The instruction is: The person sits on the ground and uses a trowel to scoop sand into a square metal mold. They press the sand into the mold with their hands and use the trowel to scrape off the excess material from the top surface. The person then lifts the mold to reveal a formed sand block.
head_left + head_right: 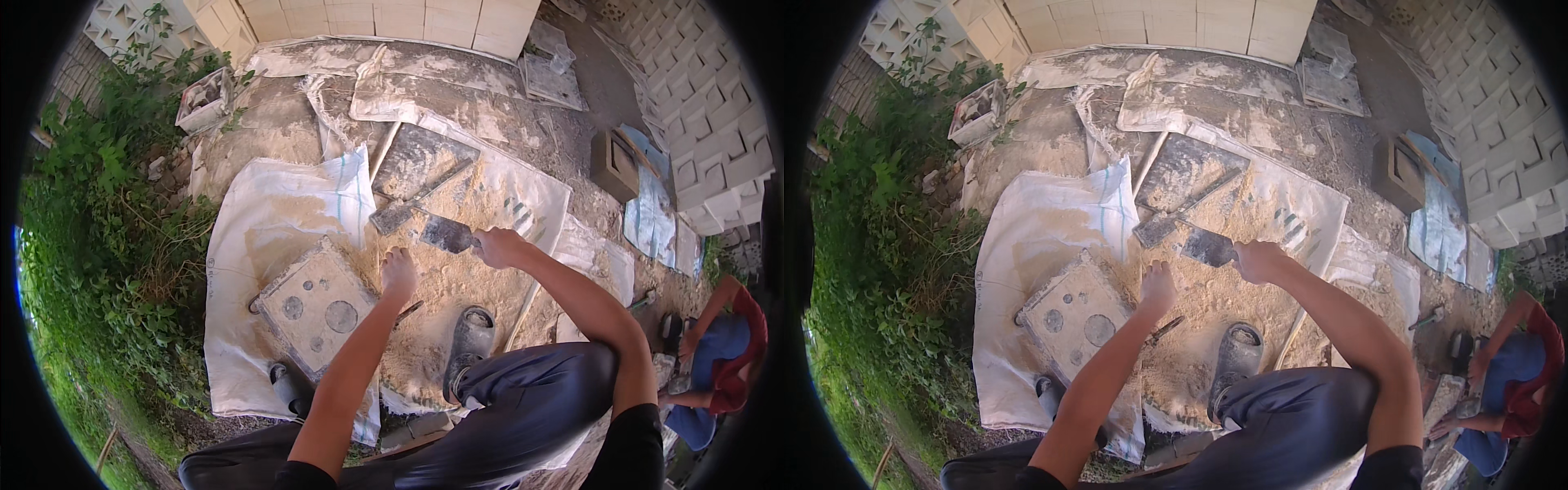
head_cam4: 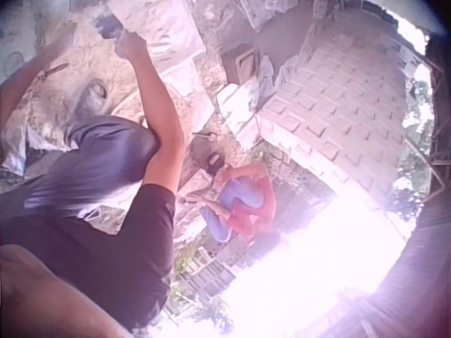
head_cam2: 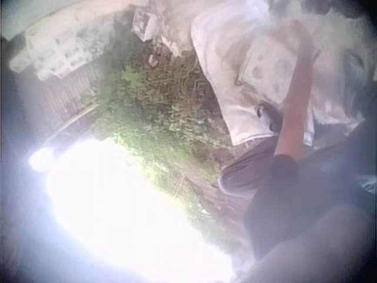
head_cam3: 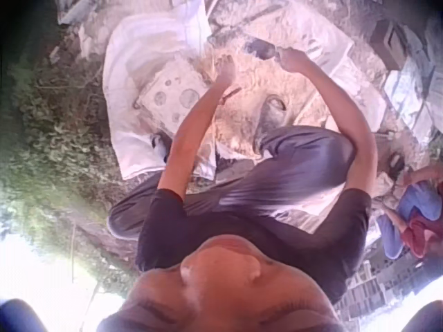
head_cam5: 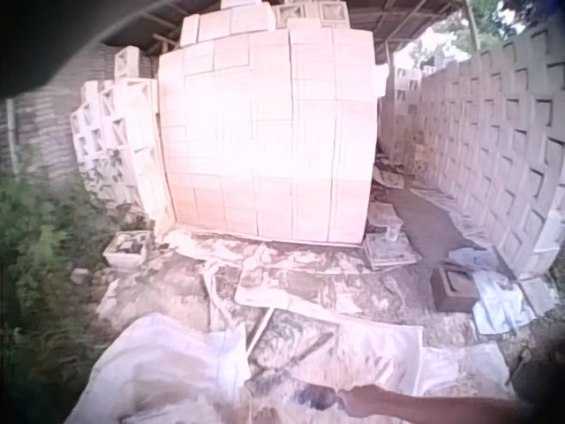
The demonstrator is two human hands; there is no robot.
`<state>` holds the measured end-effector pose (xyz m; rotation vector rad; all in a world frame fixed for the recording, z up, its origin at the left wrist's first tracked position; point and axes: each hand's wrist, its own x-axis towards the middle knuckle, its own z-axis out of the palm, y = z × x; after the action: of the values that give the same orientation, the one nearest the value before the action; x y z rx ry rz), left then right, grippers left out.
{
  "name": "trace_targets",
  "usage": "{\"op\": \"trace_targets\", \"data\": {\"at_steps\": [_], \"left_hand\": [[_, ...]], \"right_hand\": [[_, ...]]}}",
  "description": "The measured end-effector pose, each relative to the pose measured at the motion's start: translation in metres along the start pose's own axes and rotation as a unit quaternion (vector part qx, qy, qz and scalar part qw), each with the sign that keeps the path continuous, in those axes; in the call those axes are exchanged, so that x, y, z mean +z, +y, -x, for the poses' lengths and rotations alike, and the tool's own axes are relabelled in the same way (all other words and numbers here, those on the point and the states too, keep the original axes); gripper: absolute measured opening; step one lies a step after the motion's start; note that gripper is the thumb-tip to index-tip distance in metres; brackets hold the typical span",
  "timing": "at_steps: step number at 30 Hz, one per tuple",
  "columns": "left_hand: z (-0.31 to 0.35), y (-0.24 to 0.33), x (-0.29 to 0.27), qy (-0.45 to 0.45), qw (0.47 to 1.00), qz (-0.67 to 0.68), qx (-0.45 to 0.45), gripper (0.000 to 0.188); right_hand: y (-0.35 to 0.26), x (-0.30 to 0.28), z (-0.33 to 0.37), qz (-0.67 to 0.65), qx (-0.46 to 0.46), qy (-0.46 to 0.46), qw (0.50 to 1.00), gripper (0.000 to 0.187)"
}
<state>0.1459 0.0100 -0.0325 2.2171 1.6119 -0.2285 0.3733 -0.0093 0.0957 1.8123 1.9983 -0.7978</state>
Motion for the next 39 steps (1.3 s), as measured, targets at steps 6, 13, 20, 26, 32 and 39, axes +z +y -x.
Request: {"op": "trace_targets", "data": {"at_steps": [6,13,20,26,32,39], "left_hand": [[-0.042,-0.064,-0.036,0.023,1.000,-0.013,-0.011,0.028],[-0.025,-0.101,-0.086,0.192,0.938,0.265,0.114,0.020],[0.095,-0.211,-0.115,0.384,0.889,0.171,-0.181,0.027],[0.128,-0.218,-0.051,0.419,0.798,-0.043,-0.430,0.056],[0.148,-0.176,-0.020,0.351,0.731,0.239,-0.533,0.054],[0.146,-0.180,-0.037,0.280,0.749,0.275,-0.534,0.059]], "right_hand": [[0.038,0.057,-0.014,-0.075,0.013,0.115,0.990,0.027],[0.060,0.101,-0.040,-0.052,0.087,0.034,0.994,0.038],[-0.017,-0.039,-0.060,0.104,-0.044,-0.061,0.992,0.041],[-0.169,-0.117,-0.066,0.114,-0.083,0.003,0.990,0.032],[-0.219,0.006,-0.083,-0.078,-0.083,-0.233,0.966,0.072],[-0.193,0.024,-0.104,-0.162,-0.129,-0.234,0.950,0.065]]}}
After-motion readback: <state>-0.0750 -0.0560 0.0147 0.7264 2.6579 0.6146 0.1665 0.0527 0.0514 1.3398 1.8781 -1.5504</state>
